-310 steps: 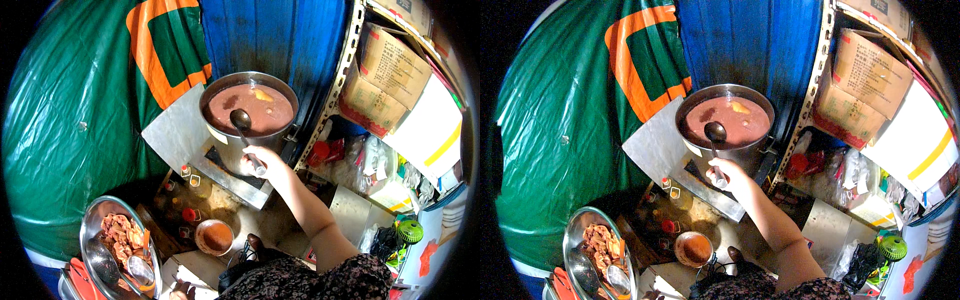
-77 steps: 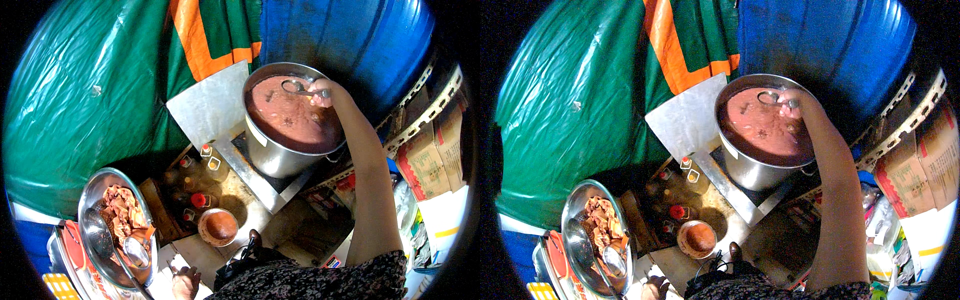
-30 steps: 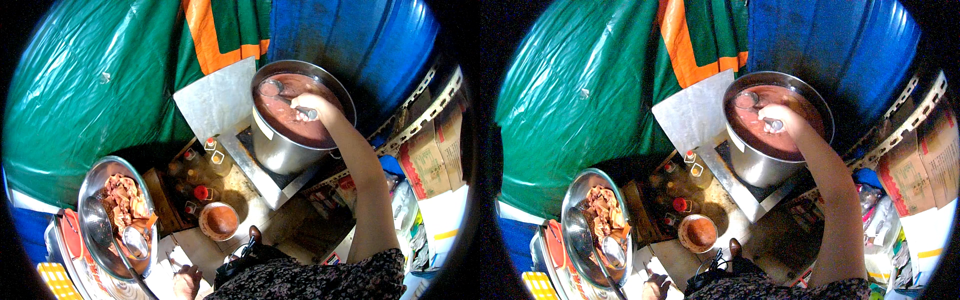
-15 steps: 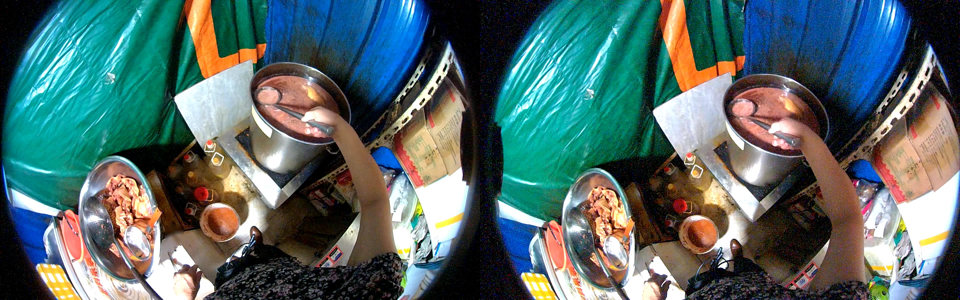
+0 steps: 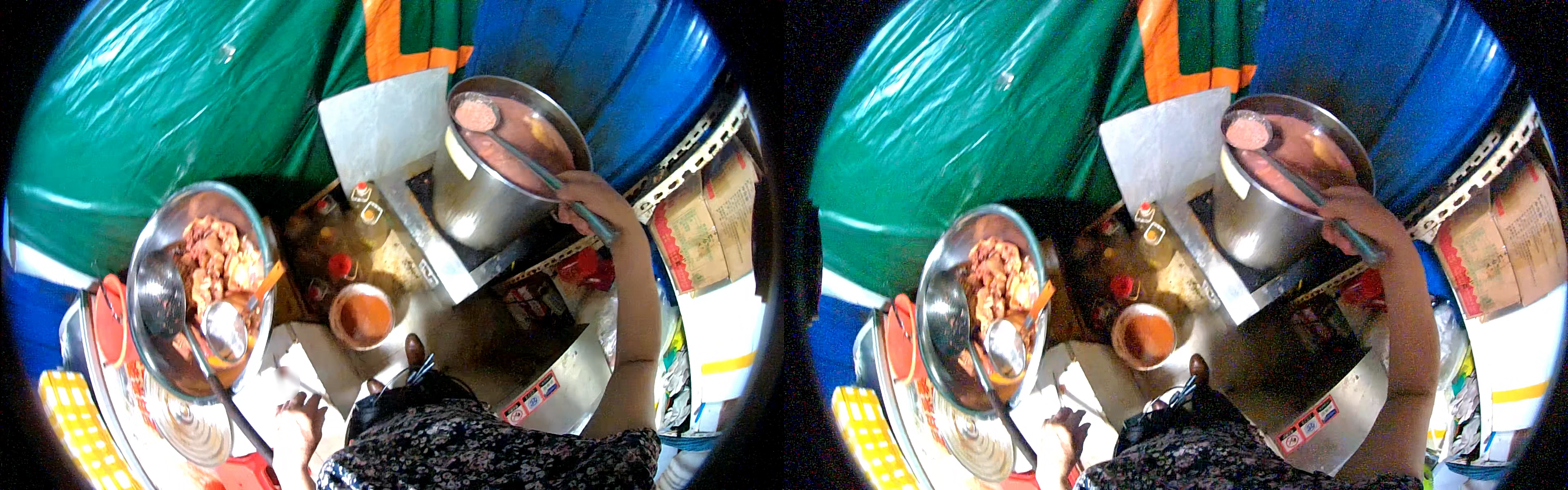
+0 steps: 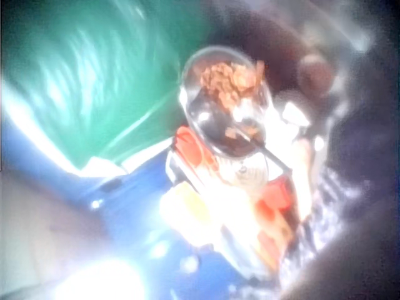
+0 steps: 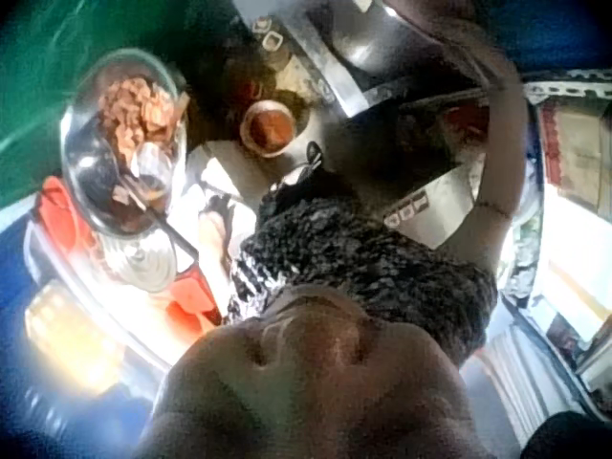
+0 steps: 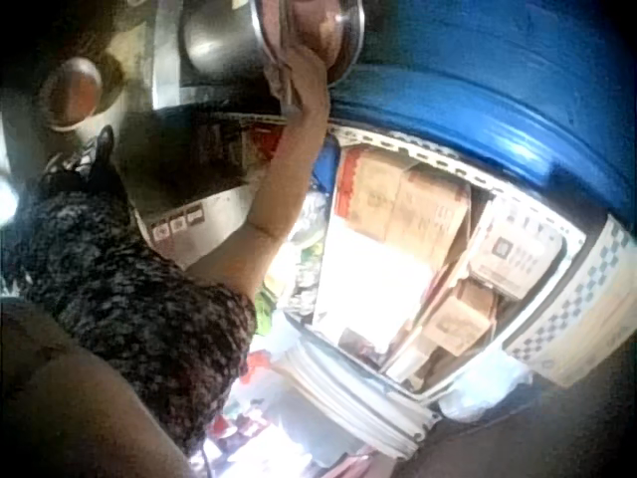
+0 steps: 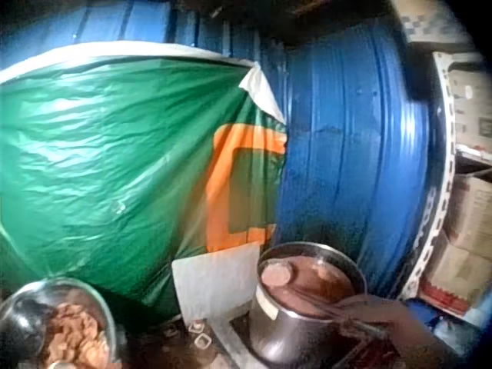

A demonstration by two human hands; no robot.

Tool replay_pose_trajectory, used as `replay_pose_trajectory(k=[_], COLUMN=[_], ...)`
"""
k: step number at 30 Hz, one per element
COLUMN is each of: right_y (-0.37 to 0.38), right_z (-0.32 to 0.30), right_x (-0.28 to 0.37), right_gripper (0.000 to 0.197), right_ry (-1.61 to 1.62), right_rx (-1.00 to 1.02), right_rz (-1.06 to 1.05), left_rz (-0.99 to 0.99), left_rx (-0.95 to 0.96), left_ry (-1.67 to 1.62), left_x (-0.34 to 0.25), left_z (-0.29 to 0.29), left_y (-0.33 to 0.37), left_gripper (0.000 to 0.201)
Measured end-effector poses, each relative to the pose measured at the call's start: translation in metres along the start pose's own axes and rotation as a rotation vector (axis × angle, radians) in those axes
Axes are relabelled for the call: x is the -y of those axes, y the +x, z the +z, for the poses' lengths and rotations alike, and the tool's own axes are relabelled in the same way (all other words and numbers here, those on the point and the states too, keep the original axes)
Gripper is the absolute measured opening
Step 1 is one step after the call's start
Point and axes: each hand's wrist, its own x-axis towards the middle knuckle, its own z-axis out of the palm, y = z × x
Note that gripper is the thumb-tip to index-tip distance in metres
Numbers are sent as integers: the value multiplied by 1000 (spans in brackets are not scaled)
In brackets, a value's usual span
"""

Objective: The person uses a ladle to stir a large pot of simmering meat and broth, periodically transferring small amounts of liquid to a separate bowl and adding more pieces of meat to the pot.

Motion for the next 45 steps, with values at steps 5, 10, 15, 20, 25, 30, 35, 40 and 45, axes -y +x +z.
replay_pose_trajectory(k=[5,10,15,20,25,30,35,40,45], right_y=[-48,-86,-72,-14,29,33,18,-2,-14], right_z=[42,95,163,252,342,375,361,352,353], right_x=[-11,-55,-145,-280,-380,-451,-460,-443,-457], right_gripper=[28,37,21,11,24,29,37,45,43], right_ry=[-7,50,177,103,-708,-1271,-1426,-1475,-1460], right_rx=[128,282,518,598,537,360,242,199,93], right_rz=[-5,119,270,448,201,-86,-353,-483,-582], left_rz=[-86,-87,-105,-133,-152,-126,-91,-44,22], left_rx=[55,-10,-43,-65,-99,-224,-336,-374,-354], left_ry=[20,34,47,37,-8,10,27,21,35], left_x=[15,20,28,40,45,50,51,50,49], left_z=[-3,-12,-16,-11,-4,3,5,7,9], left_y=[-37,-71,-97,-120,-138,-150,-155,-152,-149], left_gripper=[28,29,28,26,28,34,35,34,30])
